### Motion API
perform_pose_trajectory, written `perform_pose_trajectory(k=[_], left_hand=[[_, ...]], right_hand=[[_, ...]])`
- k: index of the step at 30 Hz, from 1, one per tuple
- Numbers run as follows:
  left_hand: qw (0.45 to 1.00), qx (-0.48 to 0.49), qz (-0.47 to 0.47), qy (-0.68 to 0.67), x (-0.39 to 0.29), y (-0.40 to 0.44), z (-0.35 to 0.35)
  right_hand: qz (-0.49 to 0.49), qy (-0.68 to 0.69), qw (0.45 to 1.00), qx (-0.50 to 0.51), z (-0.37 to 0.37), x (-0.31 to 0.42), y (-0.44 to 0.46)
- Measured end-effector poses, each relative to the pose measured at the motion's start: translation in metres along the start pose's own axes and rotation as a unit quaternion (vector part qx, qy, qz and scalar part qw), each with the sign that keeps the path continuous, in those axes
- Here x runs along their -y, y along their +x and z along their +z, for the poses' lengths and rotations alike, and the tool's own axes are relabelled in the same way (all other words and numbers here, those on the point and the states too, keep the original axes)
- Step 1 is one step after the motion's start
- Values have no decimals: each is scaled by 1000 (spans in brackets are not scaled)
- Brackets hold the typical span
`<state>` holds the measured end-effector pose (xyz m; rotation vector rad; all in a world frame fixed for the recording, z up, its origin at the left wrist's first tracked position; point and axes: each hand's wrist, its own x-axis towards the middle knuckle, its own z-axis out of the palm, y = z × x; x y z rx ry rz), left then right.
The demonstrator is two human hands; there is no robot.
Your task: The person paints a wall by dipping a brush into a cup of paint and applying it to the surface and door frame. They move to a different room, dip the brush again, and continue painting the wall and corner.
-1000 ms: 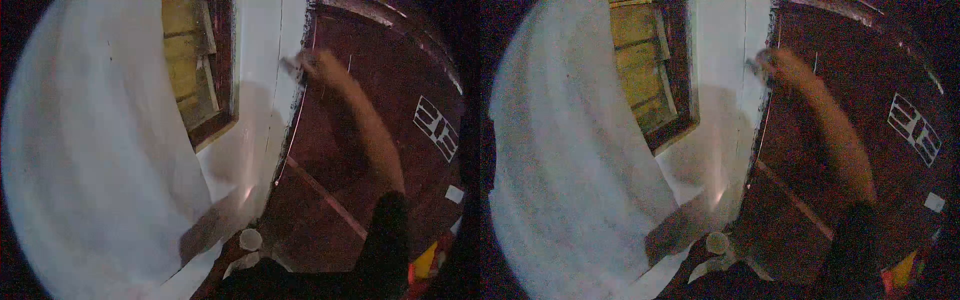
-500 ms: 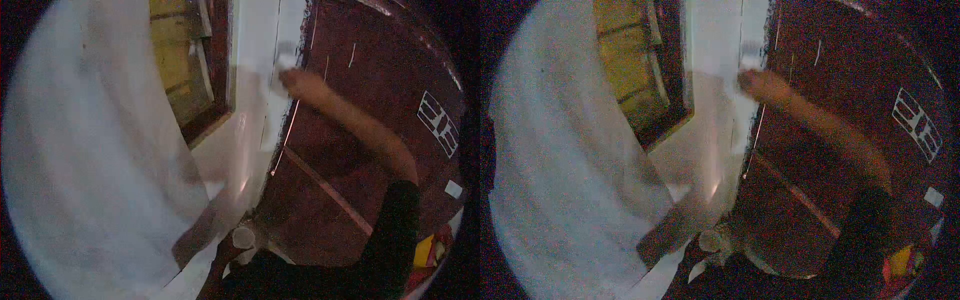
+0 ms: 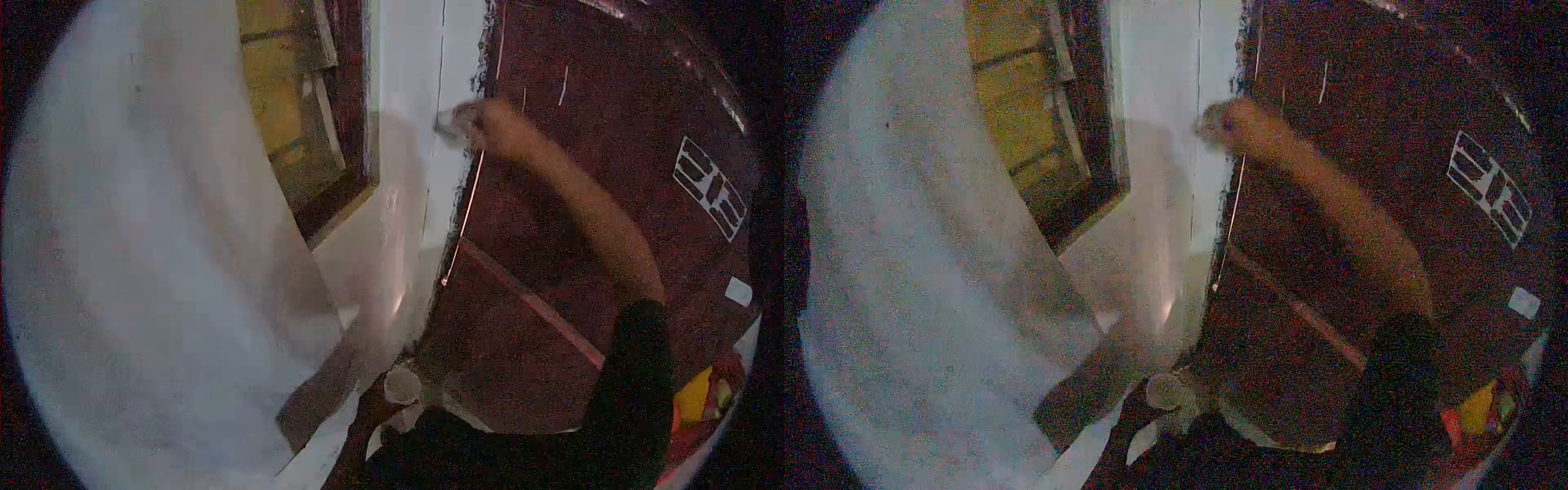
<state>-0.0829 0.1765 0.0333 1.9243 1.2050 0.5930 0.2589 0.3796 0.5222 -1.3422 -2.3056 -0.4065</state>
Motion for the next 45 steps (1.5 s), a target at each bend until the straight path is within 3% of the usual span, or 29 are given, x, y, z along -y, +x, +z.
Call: perform_pose_trajectory(k=[4, 7, 9, 12, 13, 16, 18, 20, 22, 23, 25, 26, 28, 32, 34, 36, 38, 39, 41, 42, 43, 45], left_hand=[[1000, -26, -5, 13, 5, -5, 4], [998, -57, -7, 27, 7, -1, 13], [997, -69, -19, 33, 23, 6, 32], [998, -65, -14, -4, -4, 10, 24], [998, -46, 0, -53, -18, 17, 16], [999, -22, 9, -33, -3, 39, 43], [997, 36, 48, -57, -55, 49, 32], [988, 107, 84, -79, -77, 53, 41], [965, 76, 249, 30, -66, 60, 75], [956, 106, 271, 33, -75, 60, 84], [959, 140, 233, -75, -96, 46, 102], [952, 167, 246, -71, -109, 42, 107], [924, 284, 251, -46, -123, 40, 103], [894, 308, 302, -122, -101, 25, 170], [903, 333, 259, -83, -140, -19, 184], [898, 323, 290, -67, -158, -48, 185], [899, 301, 314, -48, -160, -83, 200], [902, 292, 316, -36, -146, -98, 216], [911, 270, 311, -15, -93, -114, 236], [916, 254, 310, -2, -77, -127, 243], [922, 236, 308, 8, -73, -145, 251], [940, 201, 275, 8, -98, -191, 253]], right_hand=[[-31, -84, 974, -209, -42, 34, -12], [-15, -29, 960, -277, -10, 23, -50], [197, 107, 940, -258, 9, 74, -97], [304, 247, 885, -253, 81, 77, -189], [330, 262, 881, -217, 101, 82, -227], [435, 234, 862, -115, 132, 138, -302], [563, 231, 793, -18, 121, 160, -329], [572, 251, 780, 40, 113, 186, -348], [576, 279, 763, 90, 105, 202, -365], [601, 274, 748, 66, 105, 207, -377], [589, 222, 766, 130, 115, 214, -411], [612, 220, 751, 113, 124, 219, -435], [586, 162, 794, 23, 147, 239, -458], [648, 269, 712, 26, 122, 269, -516], [570, 174, 798, -86, 74, 282, -560], [596, 221, 759, -143, 21, 286, -580], [630, 117, 718, -272, 13, 246, -649], [602, 4, 720, -346, -34, 237, -650], [577, -9, 665, -474, -41, 168, -693], [526, -33, 693, -491, -50, 128, -718], [553, -52, 656, -511, -72, 122, -707], [531, 23, 682, -503, -90, 91, -728]])
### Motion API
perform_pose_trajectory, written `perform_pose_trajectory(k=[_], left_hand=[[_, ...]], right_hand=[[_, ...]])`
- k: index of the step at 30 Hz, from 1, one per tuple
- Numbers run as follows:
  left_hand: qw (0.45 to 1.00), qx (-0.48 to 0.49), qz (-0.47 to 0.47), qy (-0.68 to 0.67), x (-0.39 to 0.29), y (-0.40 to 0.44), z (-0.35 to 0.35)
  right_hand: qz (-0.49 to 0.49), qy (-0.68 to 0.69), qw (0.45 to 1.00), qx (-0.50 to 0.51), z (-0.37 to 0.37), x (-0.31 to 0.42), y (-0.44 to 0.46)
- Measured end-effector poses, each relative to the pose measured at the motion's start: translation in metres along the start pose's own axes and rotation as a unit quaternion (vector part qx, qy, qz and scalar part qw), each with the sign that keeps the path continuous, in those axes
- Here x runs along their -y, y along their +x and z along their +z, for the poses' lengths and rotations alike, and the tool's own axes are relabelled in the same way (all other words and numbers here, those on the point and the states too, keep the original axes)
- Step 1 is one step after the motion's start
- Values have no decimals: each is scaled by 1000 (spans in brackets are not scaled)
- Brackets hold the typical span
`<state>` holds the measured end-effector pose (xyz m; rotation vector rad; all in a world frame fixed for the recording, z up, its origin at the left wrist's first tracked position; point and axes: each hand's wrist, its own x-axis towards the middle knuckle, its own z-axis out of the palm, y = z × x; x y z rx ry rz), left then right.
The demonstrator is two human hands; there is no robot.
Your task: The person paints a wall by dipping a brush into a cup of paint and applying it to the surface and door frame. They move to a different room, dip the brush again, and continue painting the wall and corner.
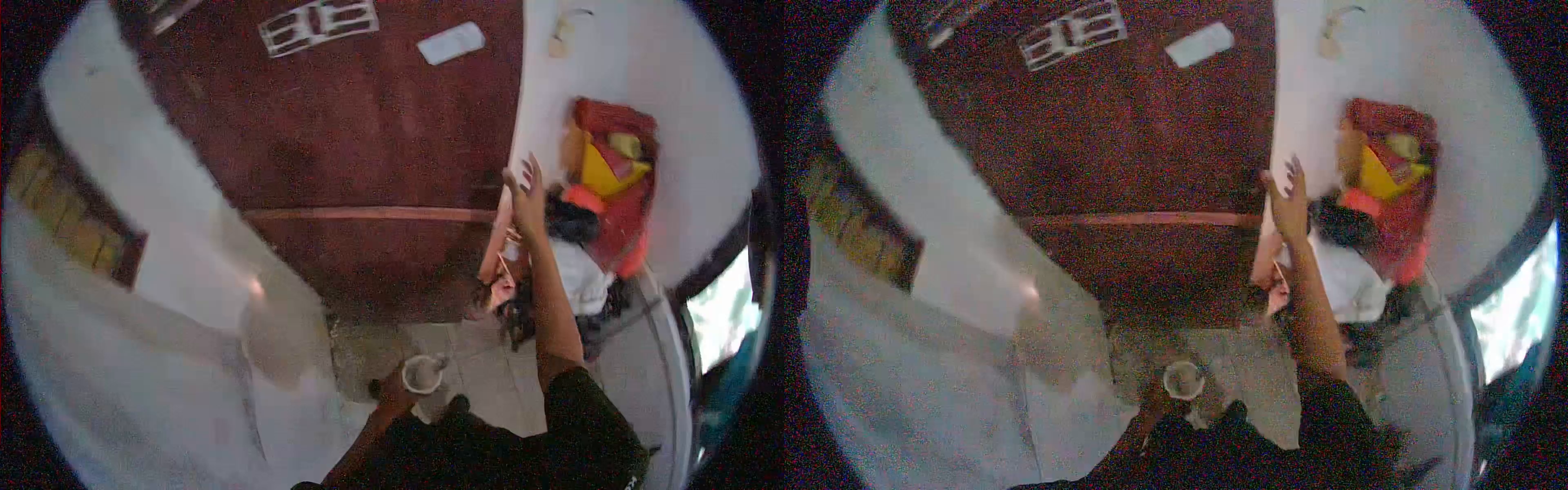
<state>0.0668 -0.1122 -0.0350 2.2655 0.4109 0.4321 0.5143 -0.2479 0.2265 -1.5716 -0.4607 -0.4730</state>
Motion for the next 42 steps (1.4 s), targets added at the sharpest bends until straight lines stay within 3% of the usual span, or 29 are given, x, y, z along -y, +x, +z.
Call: perform_pose_trajectory(k=[3, 8, 14, 19, 22, 25, 27, 28, 29, 32, 35, 36, 38, 41, 42], left_hand=[[996, 42, -61, -44, -45, -27, -4], [982, 98, -125, -104, -70, -53, -13], [991, 71, -97, -56, -71, -84, -39], [978, 91, -177, -61, -135, -97, -100], [979, 74, -144, -123, -168, -117, -122], [962, 113, -243, -51, -191, -127, -99], [961, 130, -229, -80, -193, -128, -87], [960, 140, -216, -110, -195, -120, -75], [957, 152, -203, -140, -198, -114, -66], [941, 190, -189, -207, -223, -72, -28], [978, 100, -172, -59, -266, 11, -19], [982, 71, -165, -56, -265, 22, -16], [987, 25, -152, -53, -246, -35, -10], [986, -11, -154, -56, -210, -80, -28], [986, -24, -159, -54, -201, -71, -32]], right_hand=[[60, 59, 987, 135, 22, 6, 10], [27, 66, 993, 91, 18, 8, -9], [-9, -1, 995, 98, 2, 34, -46], [-137, -70, 988, 11, -1, 53, -80], [-88, -40, 994, 41, -25, 94, -104], [8, -60, 991, 121, -47, 156, -124], [29, 21, 996, 76, -49, 226, -148], [16, 89, 969, 228, -66, 222, -140], [20, 90, 964, 249, -65, 219, -152], [-36, 109, 974, 195, -19, 218, -174], [-162, 243, 942, 165, 33, 226, -144], [-171, 254, 927, 215, 37, 229, -121], [-95, 328, 900, 272, 35, 295, -227], [-82, 314, 905, 276, 91, 333, -302], [-76, 310, 905, 283, 118, 323, -285]])
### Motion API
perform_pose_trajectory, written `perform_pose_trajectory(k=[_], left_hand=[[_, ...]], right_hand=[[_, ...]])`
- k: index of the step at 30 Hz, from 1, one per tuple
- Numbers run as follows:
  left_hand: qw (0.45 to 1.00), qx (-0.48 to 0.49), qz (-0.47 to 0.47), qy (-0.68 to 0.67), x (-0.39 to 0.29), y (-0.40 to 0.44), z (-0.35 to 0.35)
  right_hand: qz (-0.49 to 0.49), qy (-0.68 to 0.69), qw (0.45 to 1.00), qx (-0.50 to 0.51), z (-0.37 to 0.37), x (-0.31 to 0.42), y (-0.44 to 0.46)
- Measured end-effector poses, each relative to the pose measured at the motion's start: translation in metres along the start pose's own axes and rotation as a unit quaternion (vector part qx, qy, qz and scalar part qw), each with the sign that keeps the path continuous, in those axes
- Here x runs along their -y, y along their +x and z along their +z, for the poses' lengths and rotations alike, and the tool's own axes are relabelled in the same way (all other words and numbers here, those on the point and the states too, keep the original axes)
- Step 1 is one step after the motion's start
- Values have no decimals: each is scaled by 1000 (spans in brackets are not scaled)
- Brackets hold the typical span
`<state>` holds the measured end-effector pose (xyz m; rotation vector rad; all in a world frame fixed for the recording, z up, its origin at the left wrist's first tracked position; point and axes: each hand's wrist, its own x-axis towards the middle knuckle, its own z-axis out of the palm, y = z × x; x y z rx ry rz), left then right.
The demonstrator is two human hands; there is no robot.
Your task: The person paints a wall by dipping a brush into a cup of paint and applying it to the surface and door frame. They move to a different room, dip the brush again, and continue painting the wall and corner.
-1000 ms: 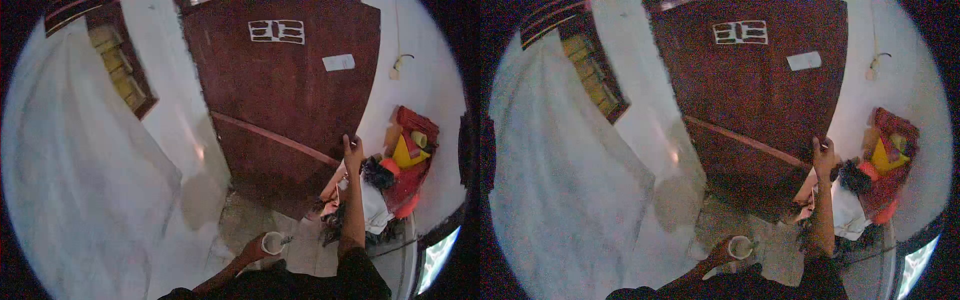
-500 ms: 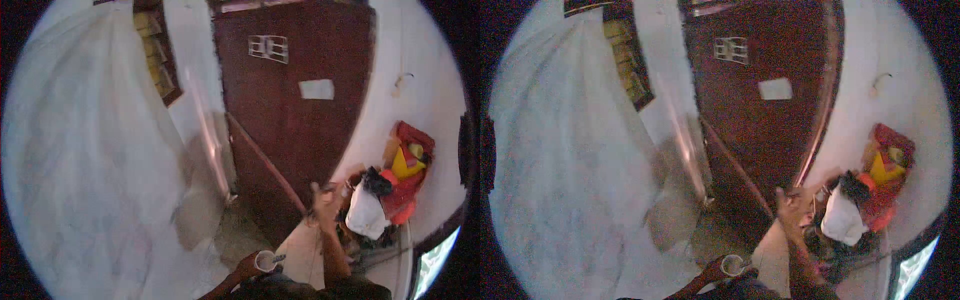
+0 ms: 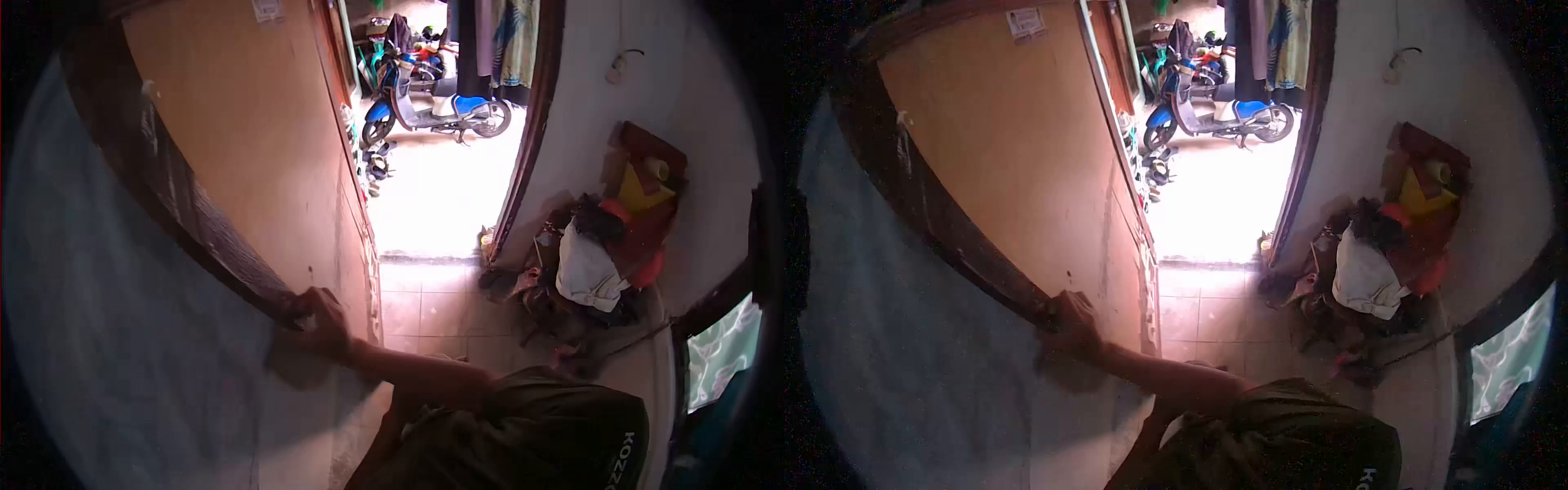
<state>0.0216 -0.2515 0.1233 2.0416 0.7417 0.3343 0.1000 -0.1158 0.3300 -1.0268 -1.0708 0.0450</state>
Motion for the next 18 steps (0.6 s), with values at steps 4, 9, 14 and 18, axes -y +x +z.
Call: perform_pose_trajectory(k=[4, 9, 14, 18], left_hand=[[998, -68, 0, -17, 72, -95, -20], [993, -116, -19, -20, 106, -111, -47], [988, -151, -27, -9, 127, -86, -75], [984, -176, -18, 27, 128, -44, -86]], right_hand=[[-15, 6, 999, 32, 118, 56, -116], [4, -8, 994, 111, 115, 58, -121], [-25, -12, 956, 293, -20, 20, -146], [220, -134, 772, 581, -123, -46, -199]])
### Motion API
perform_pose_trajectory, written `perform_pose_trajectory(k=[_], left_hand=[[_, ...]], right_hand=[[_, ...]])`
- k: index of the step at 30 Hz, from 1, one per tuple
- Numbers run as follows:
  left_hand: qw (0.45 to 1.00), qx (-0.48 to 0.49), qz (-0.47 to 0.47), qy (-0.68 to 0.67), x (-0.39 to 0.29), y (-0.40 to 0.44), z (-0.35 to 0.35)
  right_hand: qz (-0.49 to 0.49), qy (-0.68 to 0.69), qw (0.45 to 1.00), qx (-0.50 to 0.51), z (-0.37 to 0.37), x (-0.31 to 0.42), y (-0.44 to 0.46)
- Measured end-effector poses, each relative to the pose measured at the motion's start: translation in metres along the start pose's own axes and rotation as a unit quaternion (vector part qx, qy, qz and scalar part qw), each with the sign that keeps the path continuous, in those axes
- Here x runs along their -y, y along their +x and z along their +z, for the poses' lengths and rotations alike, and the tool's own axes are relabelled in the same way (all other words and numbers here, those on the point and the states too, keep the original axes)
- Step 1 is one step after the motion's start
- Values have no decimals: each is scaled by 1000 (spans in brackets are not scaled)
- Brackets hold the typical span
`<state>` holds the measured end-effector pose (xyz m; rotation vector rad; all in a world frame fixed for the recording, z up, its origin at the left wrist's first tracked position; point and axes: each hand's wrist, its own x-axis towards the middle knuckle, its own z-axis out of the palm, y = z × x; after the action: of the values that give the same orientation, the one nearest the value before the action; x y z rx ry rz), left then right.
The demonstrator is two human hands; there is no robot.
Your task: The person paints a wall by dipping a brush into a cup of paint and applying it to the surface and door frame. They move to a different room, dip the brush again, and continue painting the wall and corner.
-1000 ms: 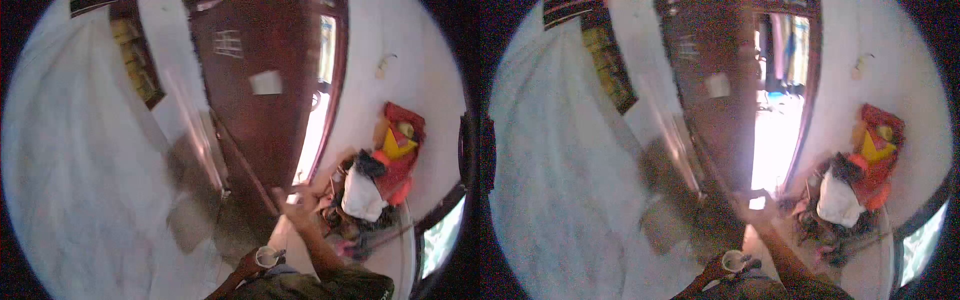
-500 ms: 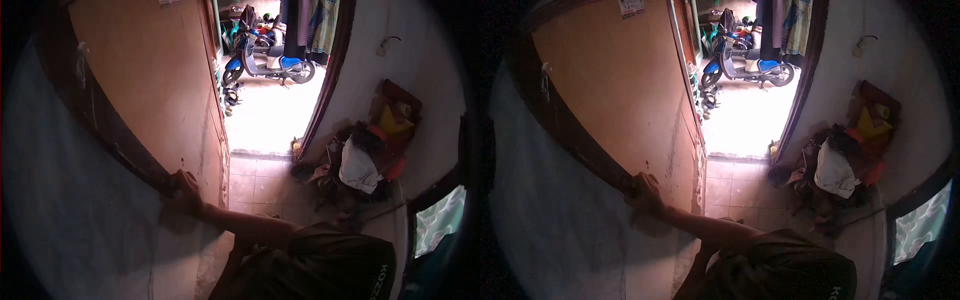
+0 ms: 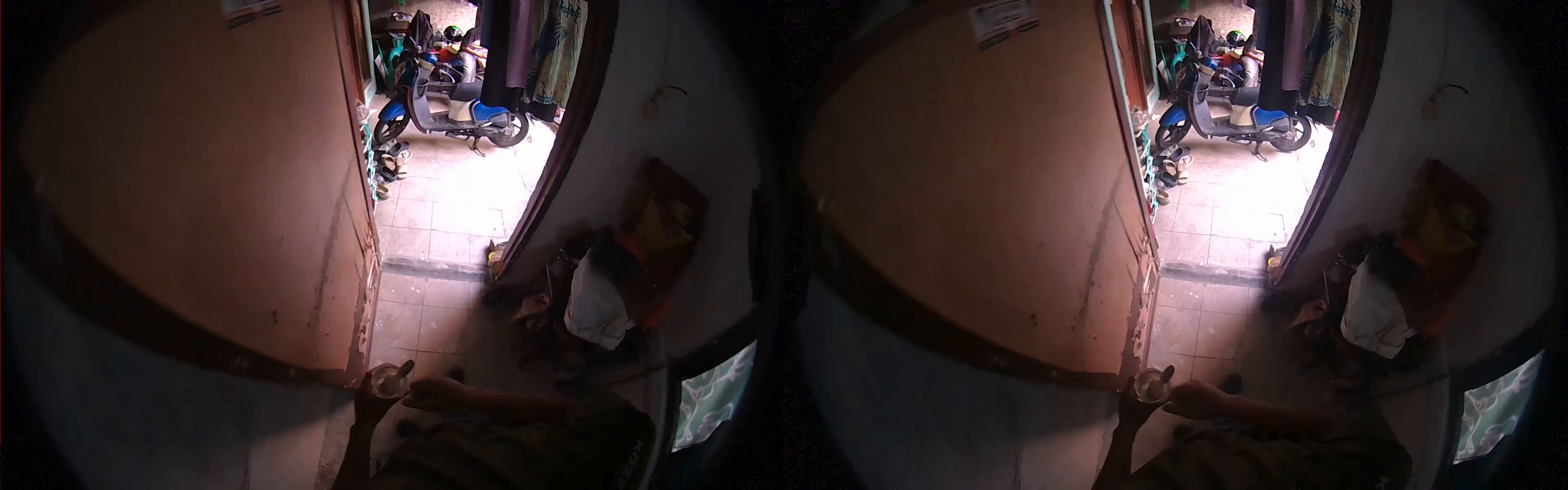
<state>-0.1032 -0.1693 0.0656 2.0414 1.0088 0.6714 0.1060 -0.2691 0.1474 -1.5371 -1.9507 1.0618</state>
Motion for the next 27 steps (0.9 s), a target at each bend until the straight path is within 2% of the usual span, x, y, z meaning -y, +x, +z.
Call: perform_pose_trajectory(k=[1, 2, 3, 5, 7, 8, 9, 10, 11, 12, 13, 15, 17, 18, 19, 21, 22, 25, 27], left_hand=[[1000, -8, 11, 18, -2, 12, 2], [999, -9, 24, 46, -2, 28, 7], [998, 0, 26, 51, 2, 46, 14], [997, 8, 54, 54, -5, 78, 31], [996, 32, 77, -2, -28, 115, 48], [997, 53, 63, 2, -38, 132, 58], [996, 73, 48, 4, -50, 149, 71], [996, 82, 46, -5, -61, 165, 85], [995, 91, 44, -14, -72, 181, 100], [991, 111, 65, -32, -85, 195, 114], [991, 111, 64, -36, -93, 208, 130], [980, 148, 107, -76, -108, 230, 161], [977, 157, 110, -97, -126, 248, 187], [971, 173, 126, -104, -127, 256, 204], [966, 187, 140, -113, -132, 262, 218], [960, 206, 139, -130, -135, 274, 242], [956, 226, 149, -110, -137, 280, 254], [947, 246, 165, -122, -138, 293, 287], [904, 299, 207, -226, -128, 304, 317]], right_hand=[[20, -116, 991, 58, 26, -48, -7], [115, -124, 972, 163, 88, -139, -8], [149, -141, 945, 256, 124, -197, -8], [83, -172, 904, 383, 173, -280, -6], [7, -133, 904, 406, 208, -343, -12], [99, 138, 954, 248, 219, -371, -42], [97, 404, 906, 80, 217, -383, -70], [113, 471, 875, 29, 217, -395, -81], [162, 281, 932, 164, 163, -363, -74], [186, 149, 938, 253, 114, -328, -67], [192, 139, 936, 261, 75, -305, -68], [187, 208, 936, 214, 15, -276, -78], [209, 339, 907, 138, -30, -257, -87], [314, 440, 837, 80, -38, -259, -93], [322, 436, 836, 83, -36, -265, -95], [443, 423, 786, -80, -10, -274, -93], [460, 419, 773, -125, 35, -320, -92], [479, 377, 783, -121, 33, -325, -84], [477, 380, 786, -101, 25, -318, -78]])
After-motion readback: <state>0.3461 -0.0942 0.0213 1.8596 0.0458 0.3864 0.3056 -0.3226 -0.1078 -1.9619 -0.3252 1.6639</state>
